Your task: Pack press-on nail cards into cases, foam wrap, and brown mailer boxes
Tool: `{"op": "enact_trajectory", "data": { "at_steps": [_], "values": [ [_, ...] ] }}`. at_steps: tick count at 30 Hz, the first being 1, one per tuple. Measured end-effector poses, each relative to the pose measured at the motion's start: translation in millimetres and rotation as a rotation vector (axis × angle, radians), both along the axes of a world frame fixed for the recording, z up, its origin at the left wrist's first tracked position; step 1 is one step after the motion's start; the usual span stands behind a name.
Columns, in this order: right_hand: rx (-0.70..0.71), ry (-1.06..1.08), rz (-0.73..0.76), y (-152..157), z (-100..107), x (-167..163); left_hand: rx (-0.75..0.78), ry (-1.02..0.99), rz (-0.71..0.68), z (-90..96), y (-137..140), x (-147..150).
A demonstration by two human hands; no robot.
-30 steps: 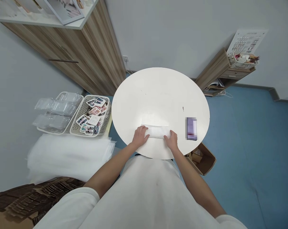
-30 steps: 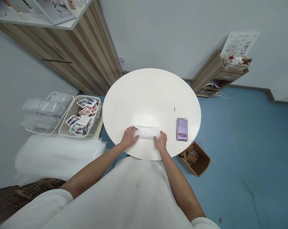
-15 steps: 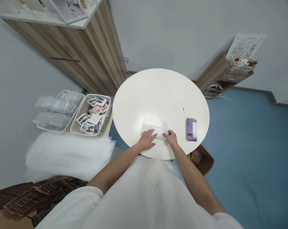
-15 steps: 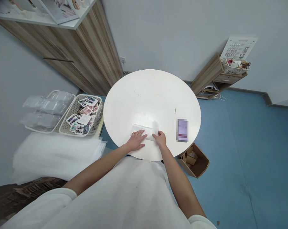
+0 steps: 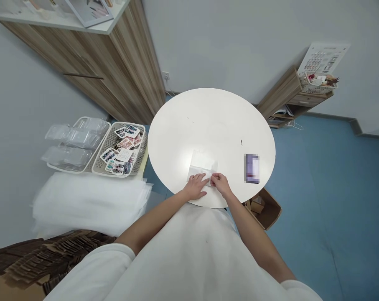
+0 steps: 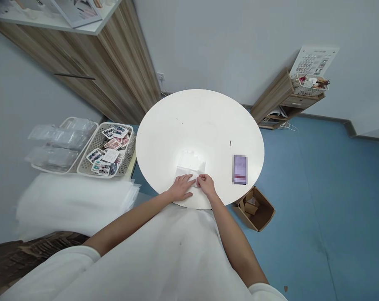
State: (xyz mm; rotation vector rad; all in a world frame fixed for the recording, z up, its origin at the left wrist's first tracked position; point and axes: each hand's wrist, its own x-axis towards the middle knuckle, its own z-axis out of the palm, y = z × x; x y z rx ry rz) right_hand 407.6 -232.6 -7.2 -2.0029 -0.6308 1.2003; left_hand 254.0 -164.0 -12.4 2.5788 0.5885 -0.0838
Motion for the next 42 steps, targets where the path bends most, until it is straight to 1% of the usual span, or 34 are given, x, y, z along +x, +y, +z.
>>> {"op": "enact_trajectory", "data": {
  "at_steps": [2,4,7,9,11,13,15,17,18,19,22,23,24,27,28,33,35,37,39,42],
  "values": [
    [0.005,-0.001,0.030,2,0,-1,0.018,-0.025,0.018,2.1,-1,0],
    [0.003,-0.023,0.061,3,1,0,0.044,-0.044,-0.005,3.6,-2,-1],
    [-0.001,-0.086,0.102,1,2,5,0.075,-0.008,-0.067,3.7,-5,-2],
    [0.008,-0.181,0.139,-2,3,9,0.085,0.028,-0.075,2.8,-6,-2],
    [0.016,-0.351,0.244,-5,4,11,0.085,0.042,-0.076,2.2,-5,-3],
    [0.003,-0.529,0.419,-7,4,11,0.070,0.034,-0.079,2.4,-4,-5],
    [-0.031,-0.629,0.569,-8,4,7,0.037,0.015,-0.066,2.8,-4,-7],
    [-0.064,-0.667,0.637,-7,3,3,-0.002,-0.009,0.016,2.4,-5,-12],
    [-0.075,-0.673,0.643,-6,3,1,-0.022,-0.016,0.104,1.7,-6,-15],
    [-0.081,-0.671,0.638,-6,2,-1,-0.042,-0.016,0.227,0.6,-6,-19],
    [-0.076,-0.638,0.610,-4,1,-3,-0.143,0.031,0.662,-4.0,-6,-33],
    [-0.073,-0.622,0.603,-4,0,-4,-0.191,0.050,0.751,-5.5,-5,-37],
    [-0.072,-0.604,0.599,-3,-1,-4,-0.238,0.063,0.797,-6.9,-3,-40],
    [-0.063,-0.546,0.612,-1,-3,-8,-0.348,0.053,0.809,-9.9,1,-43],
    [-0.054,-0.530,0.618,0,-4,-10,-0.377,0.038,0.832,-10.4,3,-42],
    [-0.001,-0.497,0.621,0,-8,-20,-0.579,-0.029,1.124,-8.8,16,-35],
    [0.015,-0.484,0.624,0,-9,-21,-0.656,-0.020,1.172,-6.2,24,-36],
    [0.021,-0.467,0.626,-1,-10,-20,-0.731,-0.009,1.127,-3.1,32,-39],
    [0.020,-0.453,0.620,-1,-11,-19,-0.785,-0.007,1.043,-0.1,39,-42],
    [0.025,-0.436,0.606,-1,-11,-18,-0.807,-0.027,0.955,4.0,45,-44]
  ]
}}
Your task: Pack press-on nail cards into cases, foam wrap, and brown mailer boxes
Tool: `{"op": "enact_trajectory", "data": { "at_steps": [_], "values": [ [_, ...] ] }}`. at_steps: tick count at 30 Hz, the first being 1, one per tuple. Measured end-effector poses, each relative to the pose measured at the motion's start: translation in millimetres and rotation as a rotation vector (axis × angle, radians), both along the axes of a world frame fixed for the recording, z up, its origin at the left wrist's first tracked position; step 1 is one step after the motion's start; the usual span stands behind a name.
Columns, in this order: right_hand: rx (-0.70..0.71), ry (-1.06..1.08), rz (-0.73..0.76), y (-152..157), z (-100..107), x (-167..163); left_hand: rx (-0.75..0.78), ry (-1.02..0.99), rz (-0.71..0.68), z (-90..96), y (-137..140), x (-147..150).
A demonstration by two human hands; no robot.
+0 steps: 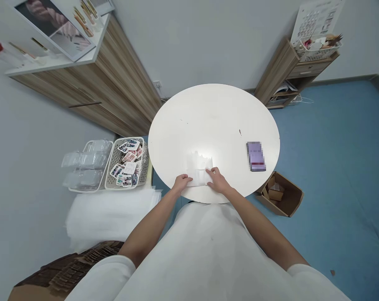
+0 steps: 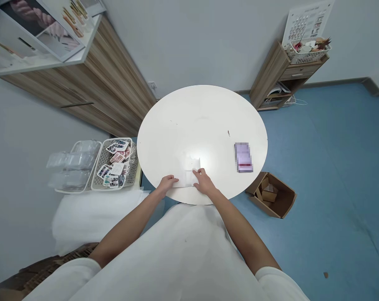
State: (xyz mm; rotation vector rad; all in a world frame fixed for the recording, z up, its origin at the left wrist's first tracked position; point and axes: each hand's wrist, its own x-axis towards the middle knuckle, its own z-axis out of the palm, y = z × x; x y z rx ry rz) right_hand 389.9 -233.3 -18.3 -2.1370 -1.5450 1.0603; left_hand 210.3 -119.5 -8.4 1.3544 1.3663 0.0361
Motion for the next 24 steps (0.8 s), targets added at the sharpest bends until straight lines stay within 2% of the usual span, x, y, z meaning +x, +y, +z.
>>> {"op": "enact_trajectory", "data": {
  "at_steps": [3,6,9,12,16,20,22,24],
  "values": [
    [0.006,0.017,-0.016,1,0,0,0.032,-0.056,-0.053,3.9,-1,7],
    [0.012,0.032,-0.029,4,-2,-1,0.124,-0.110,-0.192,7.2,-8,24],
    [0.027,0.064,-0.044,7,-3,-3,0.195,-0.044,-0.293,8.4,-19,44],
    [0.047,0.138,-0.080,9,-4,-4,0.212,0.031,-0.309,7.0,-30,57],
    [0.072,0.281,-0.171,8,-6,-3,0.187,0.013,-0.299,3.9,-36,56],
    [0.083,0.258,-0.220,9,-10,-4,0.155,-0.044,-0.326,3.5,-33,48],
    [0.088,0.222,-0.222,10,-13,-5,0.228,-0.038,-0.363,4.2,-32,44],
    [0.095,0.218,-0.216,10,-15,-6,0.389,-0.004,-0.417,4.9,-31,40]
  ]
}}
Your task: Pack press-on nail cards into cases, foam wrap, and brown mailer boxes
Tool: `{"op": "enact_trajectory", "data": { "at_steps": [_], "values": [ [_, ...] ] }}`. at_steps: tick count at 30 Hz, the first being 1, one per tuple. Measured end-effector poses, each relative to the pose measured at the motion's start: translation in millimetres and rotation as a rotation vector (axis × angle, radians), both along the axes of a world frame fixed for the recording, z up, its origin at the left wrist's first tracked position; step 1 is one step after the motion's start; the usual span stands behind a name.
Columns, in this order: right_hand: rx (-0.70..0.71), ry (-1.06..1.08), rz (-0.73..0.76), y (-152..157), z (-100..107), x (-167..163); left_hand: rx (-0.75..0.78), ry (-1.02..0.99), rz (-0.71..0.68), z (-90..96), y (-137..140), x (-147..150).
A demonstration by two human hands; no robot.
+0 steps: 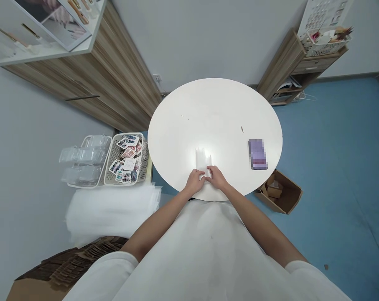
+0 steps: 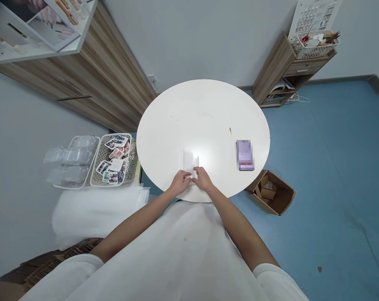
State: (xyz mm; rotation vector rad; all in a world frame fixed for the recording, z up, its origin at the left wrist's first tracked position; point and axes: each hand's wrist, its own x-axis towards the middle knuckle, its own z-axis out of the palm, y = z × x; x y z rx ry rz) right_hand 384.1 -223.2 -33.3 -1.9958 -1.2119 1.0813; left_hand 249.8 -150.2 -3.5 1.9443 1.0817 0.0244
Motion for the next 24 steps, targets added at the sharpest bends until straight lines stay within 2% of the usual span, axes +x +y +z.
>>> {"op": "enact_trajectory", "data": {
  "at_steps": [3,6,9,12,15,20,24],
  "values": [
    [0.018,0.018,0.029,-4,-2,0,0.223,0.006,-0.121,0.4,0,-6],
    [0.043,0.007,0.084,-11,0,1,0.284,0.018,-0.250,-0.1,1,-7],
    [0.089,-0.115,0.158,-18,9,2,0.282,0.051,-0.301,-0.5,1,-6],
    [0.132,-0.317,0.303,-20,18,2,0.269,0.093,-0.307,-0.5,2,-4],
    [0.092,-0.425,0.432,-15,21,-1,0.244,0.105,-0.295,-0.1,4,-4],
    [0.047,-0.469,0.430,2,19,-9,0.168,0.071,-0.268,6.8,11,-1],
    [-0.019,-0.425,0.452,4,29,-10,0.077,0.044,-0.264,16.9,17,-3]
  ]
}}
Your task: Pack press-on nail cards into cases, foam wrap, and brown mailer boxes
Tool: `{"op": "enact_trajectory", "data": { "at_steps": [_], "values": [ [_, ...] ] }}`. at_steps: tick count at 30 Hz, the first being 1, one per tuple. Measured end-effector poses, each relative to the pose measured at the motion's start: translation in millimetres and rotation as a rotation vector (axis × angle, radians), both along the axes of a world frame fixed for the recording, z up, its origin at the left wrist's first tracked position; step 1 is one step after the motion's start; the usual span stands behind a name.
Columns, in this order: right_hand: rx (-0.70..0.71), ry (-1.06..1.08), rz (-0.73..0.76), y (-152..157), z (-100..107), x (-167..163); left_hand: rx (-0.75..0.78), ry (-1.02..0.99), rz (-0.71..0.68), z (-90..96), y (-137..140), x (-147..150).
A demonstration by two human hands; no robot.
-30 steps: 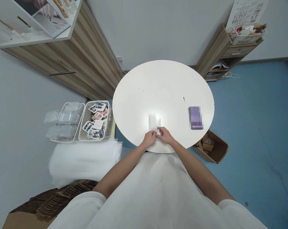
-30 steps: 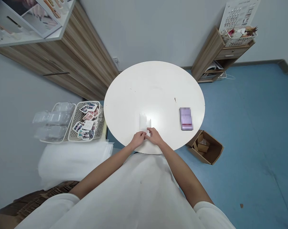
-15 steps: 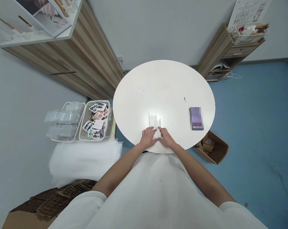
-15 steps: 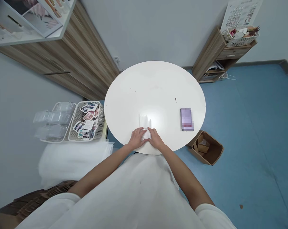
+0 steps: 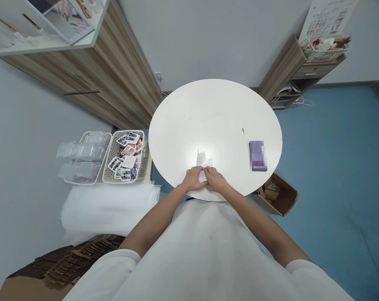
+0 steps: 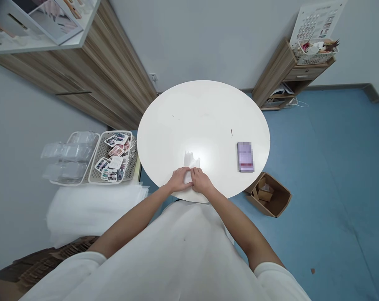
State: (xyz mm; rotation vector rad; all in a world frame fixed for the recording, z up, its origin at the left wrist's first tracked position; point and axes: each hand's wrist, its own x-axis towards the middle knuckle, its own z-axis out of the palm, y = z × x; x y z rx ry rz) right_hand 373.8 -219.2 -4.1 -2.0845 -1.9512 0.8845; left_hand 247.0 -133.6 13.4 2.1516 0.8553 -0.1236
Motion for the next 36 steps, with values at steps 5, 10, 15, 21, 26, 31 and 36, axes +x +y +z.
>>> {"op": "enact_trajectory", "data": {
  "at_steps": [5,10,15,21,26,31,36],
  "values": [
    [-0.078,0.117,0.081,-17,13,8,-0.109,-0.072,-0.126,1.5,-6,-19],
    [-0.068,0.224,0.104,-16,17,19,-0.052,-0.069,-0.008,-12.9,-16,-28],
    [-0.171,0.255,-0.020,11,16,27,-0.090,-0.113,0.126,-26.4,-14,-23],
    [-0.085,0.161,-0.230,29,4,25,-0.100,-0.099,0.373,-36.0,-13,-14],
    [-0.043,0.034,-0.410,25,-8,16,-0.007,-0.004,0.396,-39.4,-11,-6],
    [0.055,-0.030,-0.478,2,-5,5,-0.043,0.005,0.421,-40.8,-8,-5],
    [0.098,-0.147,-0.263,-22,2,-5,0.086,-0.070,0.369,-36.9,-12,-4]
  ]
}}
